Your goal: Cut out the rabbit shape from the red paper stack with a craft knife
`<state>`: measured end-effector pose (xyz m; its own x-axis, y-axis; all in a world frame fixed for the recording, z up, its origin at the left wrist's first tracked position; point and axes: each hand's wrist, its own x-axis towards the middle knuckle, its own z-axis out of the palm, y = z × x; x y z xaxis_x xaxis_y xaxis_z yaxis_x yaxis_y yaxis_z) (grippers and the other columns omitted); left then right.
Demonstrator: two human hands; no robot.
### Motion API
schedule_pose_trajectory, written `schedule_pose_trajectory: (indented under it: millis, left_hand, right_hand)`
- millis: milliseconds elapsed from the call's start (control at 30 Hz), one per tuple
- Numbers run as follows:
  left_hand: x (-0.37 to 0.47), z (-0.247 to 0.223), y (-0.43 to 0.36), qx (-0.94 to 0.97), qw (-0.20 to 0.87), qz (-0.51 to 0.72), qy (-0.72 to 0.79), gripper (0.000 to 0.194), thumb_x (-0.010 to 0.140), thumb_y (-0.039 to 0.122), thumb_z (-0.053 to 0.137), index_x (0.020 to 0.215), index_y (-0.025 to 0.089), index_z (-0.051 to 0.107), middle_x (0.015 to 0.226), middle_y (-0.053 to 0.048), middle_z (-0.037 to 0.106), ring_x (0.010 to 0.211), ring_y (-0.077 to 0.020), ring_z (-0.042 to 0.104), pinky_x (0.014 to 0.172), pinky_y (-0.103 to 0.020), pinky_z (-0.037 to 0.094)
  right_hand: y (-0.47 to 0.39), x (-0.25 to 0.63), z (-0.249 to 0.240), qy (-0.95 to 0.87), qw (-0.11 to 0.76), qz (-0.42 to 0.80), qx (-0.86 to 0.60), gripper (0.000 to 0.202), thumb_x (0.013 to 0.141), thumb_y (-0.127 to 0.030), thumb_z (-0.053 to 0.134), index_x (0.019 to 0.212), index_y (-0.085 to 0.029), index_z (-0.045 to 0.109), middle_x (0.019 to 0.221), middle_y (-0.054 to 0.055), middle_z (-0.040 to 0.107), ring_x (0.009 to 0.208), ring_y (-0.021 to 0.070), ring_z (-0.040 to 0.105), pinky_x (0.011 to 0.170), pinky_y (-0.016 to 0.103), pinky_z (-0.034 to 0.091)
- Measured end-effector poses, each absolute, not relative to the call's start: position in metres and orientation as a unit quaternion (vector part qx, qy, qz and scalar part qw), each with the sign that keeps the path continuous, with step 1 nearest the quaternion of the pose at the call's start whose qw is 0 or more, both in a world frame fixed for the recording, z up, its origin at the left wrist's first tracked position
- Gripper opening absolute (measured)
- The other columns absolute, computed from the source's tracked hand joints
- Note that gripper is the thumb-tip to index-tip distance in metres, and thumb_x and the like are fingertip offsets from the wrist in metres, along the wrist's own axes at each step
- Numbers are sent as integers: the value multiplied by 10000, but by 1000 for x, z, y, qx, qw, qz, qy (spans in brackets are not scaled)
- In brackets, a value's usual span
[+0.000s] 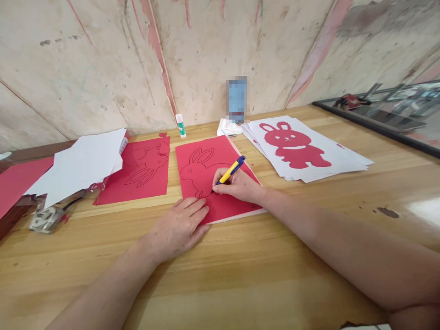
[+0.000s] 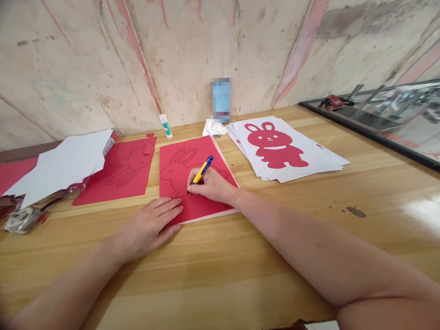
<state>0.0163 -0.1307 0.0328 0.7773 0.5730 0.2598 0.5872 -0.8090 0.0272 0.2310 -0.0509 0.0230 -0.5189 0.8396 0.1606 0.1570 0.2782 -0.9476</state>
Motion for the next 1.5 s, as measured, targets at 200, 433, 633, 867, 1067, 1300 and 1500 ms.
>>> schedule_pose_trajectory:
  millis: [200, 433, 633, 867, 1067, 1300, 1500]
  left_hand:
    - [15, 32, -131, -942, 26, -136, -306, 307, 941, 281, 480, 1155, 99, 604, 1200, -154, 634, 1112, -285, 576, 928, -436, 525]
    - [15, 31, -130, -941, 21, -147, -305, 301, 931, 270, 496, 1157, 107, 609, 1189, -166, 639, 1112, -291, 584, 914, -457, 529]
    - [15, 31, -130, -940, 12, -152, -307, 300, 933, 272, 493, 1173, 132, 606, 1200, -154, 637, 1126, -283, 581, 928, -455, 522]
    - [15, 29, -130, -940, 15, -146, -309, 302, 931, 276, 496, 1164, 116, 605, 1199, -159, 635, 1116, -290, 580, 918, -459, 524]
    - [14, 29, -130, -939, 8, -150, -310, 307, 932, 285, 497, 1181, 136, 600, 1209, -153, 631, 1134, -283, 573, 931, -456, 517]
    - [15, 31, -130, -941, 17, -139, -308, 304, 936, 279, 490, 1175, 126, 601, 1207, -150, 633, 1129, -284, 573, 931, -450, 521]
    - [15, 31, -130, -942, 17, -137, -307, 312, 940, 285, 484, 1171, 111, 600, 1205, -159, 631, 1131, -288, 570, 928, -450, 524]
  right_hand:
    - [-52, 232, 24, -726, 339, 487, -348, 76, 703, -211, 629, 699, -182, 559, 622, -30, 564, 598, 116, 511, 602, 265, 416]
    - [-51, 232, 23, -729, 339, 482, -348, 68, 696, -205, 632, 693, -187, 567, 624, -27, 572, 601, 119, 517, 604, 265, 423]
    - [-51, 232, 22, -719, 346, 492, -347, 68, 690, -205, 631, 687, -187, 566, 616, -29, 574, 595, 115, 516, 593, 258, 424]
    - [-50, 233, 23, -734, 331, 486, -341, 57, 705, -198, 629, 712, -183, 575, 632, -25, 573, 608, 117, 517, 601, 259, 427]
    - [-51, 233, 24, -738, 322, 485, -341, 65, 704, -211, 635, 716, -188, 575, 635, -26, 577, 613, 123, 524, 609, 265, 429]
    - [-49, 233, 22, -736, 328, 486, -339, 67, 702, -216, 633, 712, -191, 572, 624, -28, 576, 613, 125, 524, 617, 270, 433]
    - [-50, 234, 23, -738, 324, 487, -337, 65, 706, -208, 636, 718, -185, 576, 638, -25, 578, 618, 124, 526, 618, 269, 429]
